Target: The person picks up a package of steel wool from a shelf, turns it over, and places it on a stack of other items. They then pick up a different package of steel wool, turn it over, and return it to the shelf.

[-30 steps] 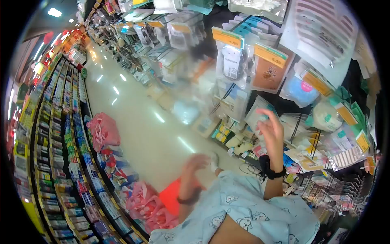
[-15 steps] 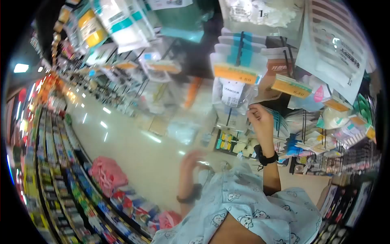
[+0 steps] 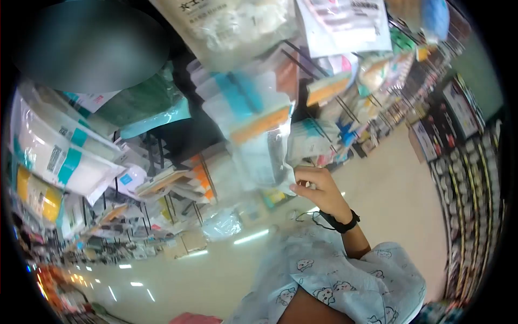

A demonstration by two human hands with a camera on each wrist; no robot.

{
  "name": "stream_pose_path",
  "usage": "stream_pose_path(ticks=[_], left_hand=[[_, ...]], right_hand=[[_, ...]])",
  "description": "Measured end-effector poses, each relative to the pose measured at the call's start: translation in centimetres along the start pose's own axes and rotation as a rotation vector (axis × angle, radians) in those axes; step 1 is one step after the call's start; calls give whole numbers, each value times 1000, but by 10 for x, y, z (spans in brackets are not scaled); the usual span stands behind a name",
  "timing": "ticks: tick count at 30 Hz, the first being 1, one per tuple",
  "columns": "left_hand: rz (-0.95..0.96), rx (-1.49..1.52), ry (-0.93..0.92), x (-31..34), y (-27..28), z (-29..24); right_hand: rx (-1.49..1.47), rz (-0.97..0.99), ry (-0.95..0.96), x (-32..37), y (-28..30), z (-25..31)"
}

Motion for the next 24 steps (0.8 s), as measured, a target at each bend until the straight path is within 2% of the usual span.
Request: stream_pose_path(ticks=[1, 4, 5, 8, 9, 13, 19, 22, 24], left_hand=[[25, -19, -17, -12, 8, -4], [116, -79, -66, -47, 25, -17], [143, -100, -85, -57, 27, -22], [233, -163, -140, -83, 25, -41], [262, -177, -158, -91, 21, -48], [378, -264, -233, -109, -4, -76], [552, -409, -315, -111, -60, -110], [614, -486, -344, -106, -94, -127], [642, -523, -359, -101, -117, -139]], right_hand=[[-63, -75, -29, 8, -8, 18], [-35, -142, 22, 35, -24, 29], [-65, -243, 85, 45, -30, 34], [4, -232, 158, 72, -39, 62], [108, -204, 182, 79, -42, 75], [121, -204, 212, 116, -47, 76], [106, -382, 80, 169, -23, 51], [171, -530, 7, 190, 13, 60], [143, -657, 30, 206, 42, 60]])
Point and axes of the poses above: each hand's wrist, its own x-axis away from the middle knuckle, its own y-axis out of the back of the hand, z = x × y, the point moved 7 cm from there along -x, towards the middle knuckle, and after that the axes turned 7 degrees about -x, right-handed, at the moved point
